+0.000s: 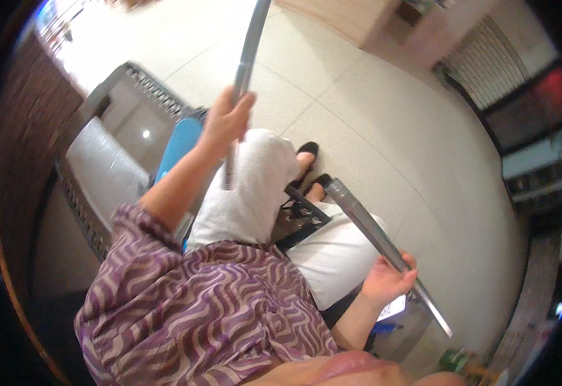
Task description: The person uses a box cutter to open a bubble-wrapped package, removes a mop head and metal handle, and assembles the mop by inserting the handle into the mop head and tightening the connection.
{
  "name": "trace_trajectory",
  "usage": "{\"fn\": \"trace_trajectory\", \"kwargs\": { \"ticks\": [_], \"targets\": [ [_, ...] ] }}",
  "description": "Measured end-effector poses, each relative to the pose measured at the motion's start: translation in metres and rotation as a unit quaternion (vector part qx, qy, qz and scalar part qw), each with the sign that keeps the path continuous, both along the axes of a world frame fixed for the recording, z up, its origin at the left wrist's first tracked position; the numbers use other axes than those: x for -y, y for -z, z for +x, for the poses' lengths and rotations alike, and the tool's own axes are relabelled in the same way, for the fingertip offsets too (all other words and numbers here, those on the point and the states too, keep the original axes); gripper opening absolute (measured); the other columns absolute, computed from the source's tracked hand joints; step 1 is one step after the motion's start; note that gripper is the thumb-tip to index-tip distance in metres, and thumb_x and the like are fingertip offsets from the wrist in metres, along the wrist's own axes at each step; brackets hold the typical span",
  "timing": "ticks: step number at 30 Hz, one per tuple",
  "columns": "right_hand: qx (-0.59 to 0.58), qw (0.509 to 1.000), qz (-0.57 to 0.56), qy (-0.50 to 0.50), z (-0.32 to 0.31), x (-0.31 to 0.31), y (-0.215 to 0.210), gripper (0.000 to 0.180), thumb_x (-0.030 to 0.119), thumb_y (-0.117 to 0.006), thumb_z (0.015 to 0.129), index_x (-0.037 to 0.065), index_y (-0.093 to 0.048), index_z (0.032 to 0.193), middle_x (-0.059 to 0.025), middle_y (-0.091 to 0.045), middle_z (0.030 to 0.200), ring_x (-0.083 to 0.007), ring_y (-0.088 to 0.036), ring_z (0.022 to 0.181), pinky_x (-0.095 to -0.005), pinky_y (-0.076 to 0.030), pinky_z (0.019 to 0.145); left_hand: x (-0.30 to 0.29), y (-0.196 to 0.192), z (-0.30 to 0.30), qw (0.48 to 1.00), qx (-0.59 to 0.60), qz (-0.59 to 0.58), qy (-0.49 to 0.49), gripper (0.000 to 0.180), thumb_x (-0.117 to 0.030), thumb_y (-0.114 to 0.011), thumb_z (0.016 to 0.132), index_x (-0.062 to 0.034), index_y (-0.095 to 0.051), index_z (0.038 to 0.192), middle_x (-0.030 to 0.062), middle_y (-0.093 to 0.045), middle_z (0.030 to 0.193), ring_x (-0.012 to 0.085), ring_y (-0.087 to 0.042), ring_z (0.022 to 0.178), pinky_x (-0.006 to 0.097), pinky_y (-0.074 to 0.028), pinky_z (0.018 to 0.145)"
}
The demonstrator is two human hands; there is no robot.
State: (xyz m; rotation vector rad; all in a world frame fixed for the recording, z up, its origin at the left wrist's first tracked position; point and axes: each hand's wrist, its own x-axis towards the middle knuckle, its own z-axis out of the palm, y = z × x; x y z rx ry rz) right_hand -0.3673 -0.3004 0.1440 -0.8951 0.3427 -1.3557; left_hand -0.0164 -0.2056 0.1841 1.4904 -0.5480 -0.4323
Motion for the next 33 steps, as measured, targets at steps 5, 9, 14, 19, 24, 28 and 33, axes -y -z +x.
{"fn": "trace_trajectory", "kwargs": {
  "ticks": [5,9,14,19,24,28,33],
  "targets": [
    [0.041,0.995,-0.022,-0.083,0.02,0.026,-0.016,0.041,0.046,-0.057,0.079,0.012,-0.059,0.101,-0.0199,-0.037,0.132,-0.0243,-0.054,0.106,-0.0396,-0.043,0.089,-0.031,-0.007,0.001,0.898,0.324,0.251,0.162,0.021,-0.02,-0.062,0.078,-0.0026,-0.05,0.08,0.004,-0.044,0.056,0.0139,-0.04,0.049,0.03,-0.033,0.044],
    [0.076,0.984,-0.026,-0.16,0.035,0.043,-0.019,0.041,0.046,-0.053,0.082,0.013,-0.056,0.107,-0.0132,-0.02,0.142,-0.0145,-0.054,0.095,-0.0289,-0.043,0.084,-0.052,0.005,-0.013,0.812,0.409,0.315,0.274,0.022,-0.014,-0.066,0.07,-0.0009,-0.051,0.079,0.0117,-0.047,0.057,0.0249,-0.046,0.049,0.035,-0.036,0.048],
    [0.032,0.986,-0.051,-0.156,0.03,0.038,-0.015,0.041,0.039,-0.05,0.086,0.006,-0.054,0.109,-0.0129,-0.034,0.134,-0.0114,-0.056,0.09,-0.0258,-0.048,0.076,-0.057,0.019,-0.008,0.801,0.392,0.339,0.3,0.022,-0.011,-0.066,0.068,-0.0008,-0.053,0.081,0.0122,-0.047,0.058,0.0241,-0.048,0.051,0.034,-0.038,0.049],
    [0.016,0.988,0.014,-0.152,0.024,0.034,-0.005,0.036,0.034,-0.051,0.087,0.003,-0.054,0.106,-0.0138,-0.046,0.123,-0.0154,-0.057,0.092,-0.0283,-0.052,0.075,-0.062,0.019,0.002,0.797,0.458,0.311,0.243,0.023,-0.007,-0.065,0.067,-0.0046,-0.058,0.089,0.0108,-0.055,0.074,0.0231,-0.056,0.066,0.033,-0.045,0.059],
    [0.035,0.995,0.057,-0.069,0.049,0.013,-0.002,0.033,0.033,-0.047,0.089,0.003,-0.055,0.102,-0.0141,-0.045,0.123,-0.0191,-0.051,0.104,-0.033,-0.045,0.089,-0.053,0.022,0.012,0.781,0.611,0.13,-0.008,0.02,-0.011,-0.062,0.077,-0.0049,-0.059,0.096,0.011,-0.059,0.09,0.0224,-0.055,0.086,0.033,-0.048,0.07],
    [0.062,0.994,0.081,-0.033,0.069,0.002,-0.002,0.031,0.029,-0.049,0.088,0.001,-0.055,0.099,-0.0138,-0.044,0.123,-0.0192,-0.051,0.103,-0.0335,-0.044,0.09,-0.036,0.058,-0.039,0.958,0.09,0.181,0.206,0.039,-0.034,-0.039,0.092,-0.0007,-0.059,0.099,0.0086,-0.059,0.08,0.014,-0.056,0.067,0.026,-0.046,0.062],
    [0.035,0.995,0.068,-0.069,0.081,-0.024,0.007,0.025,0.022,-0.052,0.088,0.002,-0.056,0.101,-0.0106,-0.039,0.125,-0.0175,-0.047,0.106,-0.0305,-0.042,0.089,0.007,0.064,-0.131,0.819,-0.467,-0.091,0.319,0.05,-0.042,-0.041,0.089,-0.0023,-0.043,0.12,0.013,-0.056,0.103,0.0225,-0.056,0.094,0.033,-0.046,0.081]
  ]
}}
